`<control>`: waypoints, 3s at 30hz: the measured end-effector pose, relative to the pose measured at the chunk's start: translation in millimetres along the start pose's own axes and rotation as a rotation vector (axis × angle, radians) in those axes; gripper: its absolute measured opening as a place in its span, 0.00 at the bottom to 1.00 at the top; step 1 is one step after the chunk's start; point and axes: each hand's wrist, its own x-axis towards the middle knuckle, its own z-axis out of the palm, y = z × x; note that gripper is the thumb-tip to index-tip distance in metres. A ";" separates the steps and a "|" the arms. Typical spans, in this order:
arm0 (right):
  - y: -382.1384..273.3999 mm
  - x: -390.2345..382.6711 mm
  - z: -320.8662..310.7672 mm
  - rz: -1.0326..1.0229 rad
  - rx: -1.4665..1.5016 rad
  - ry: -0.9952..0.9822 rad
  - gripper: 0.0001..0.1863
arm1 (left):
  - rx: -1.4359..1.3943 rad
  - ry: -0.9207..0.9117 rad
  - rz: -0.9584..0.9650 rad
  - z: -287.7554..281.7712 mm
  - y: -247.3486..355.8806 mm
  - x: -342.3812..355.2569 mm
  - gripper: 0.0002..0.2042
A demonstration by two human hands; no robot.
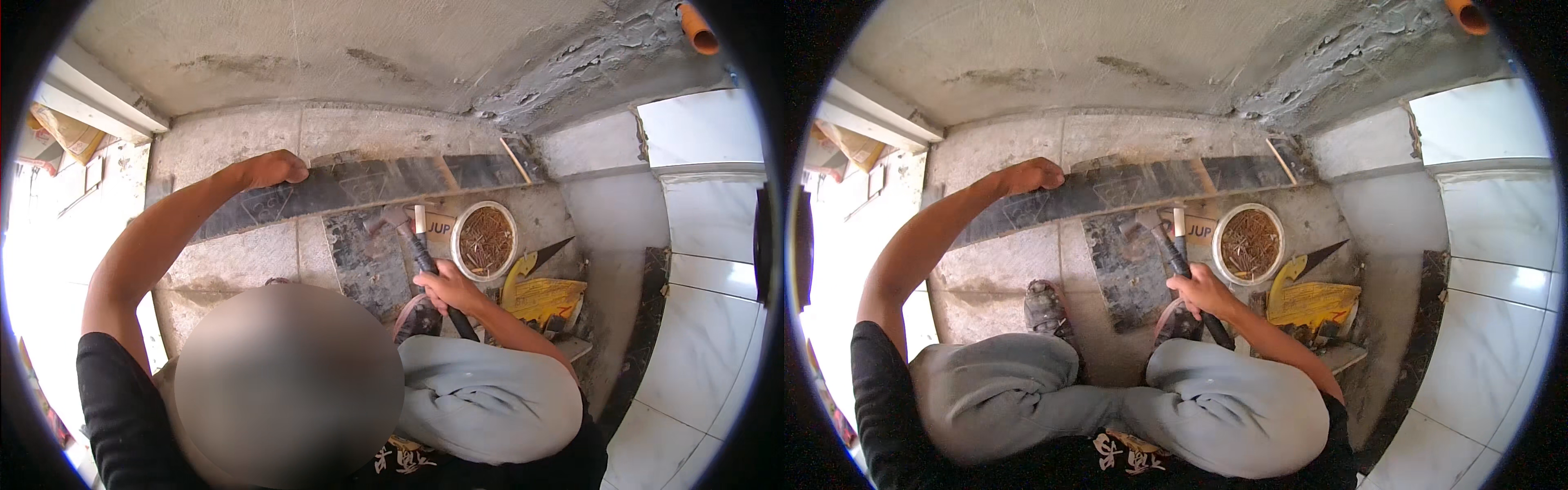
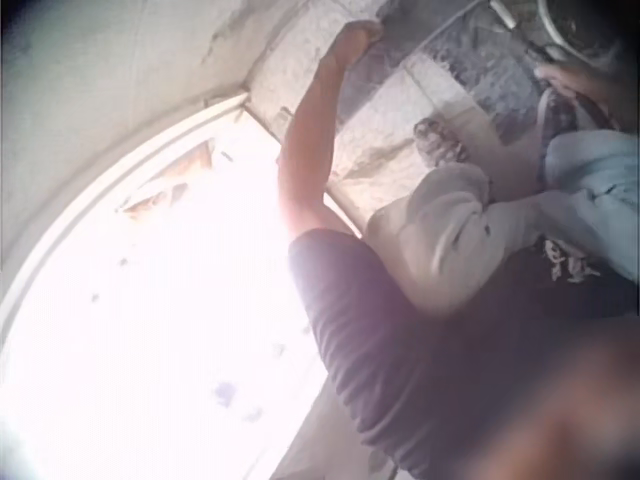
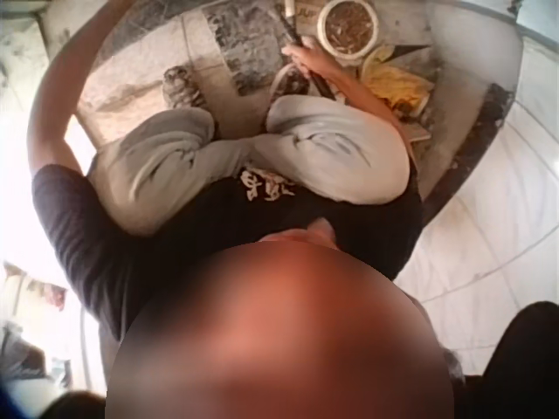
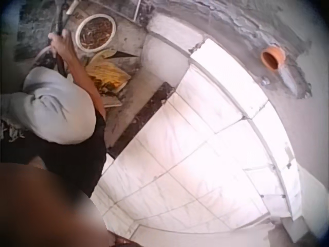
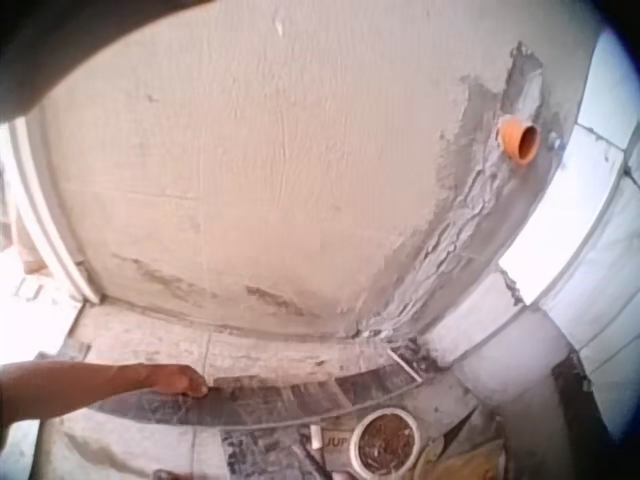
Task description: Cutting a dark tile piece with a saw and fitting it into place at the base of a wall using a hammer.
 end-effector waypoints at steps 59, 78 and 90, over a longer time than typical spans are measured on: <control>-69.6 21.1 35.3 -0.428 -0.086 0.051 0.24 | 0.492 0.164 0.040 7.9 58.1 20.7 0.15; -60.2 3.6 62.3 -0.702 0.217 0.071 0.25 | 0.398 0.280 0.153 7.9 42.2 1.1 0.10; -48.9 26.6 62.6 -0.813 0.075 0.157 0.28 | 0.401 0.306 0.135 10.8 44.2 -13.7 0.12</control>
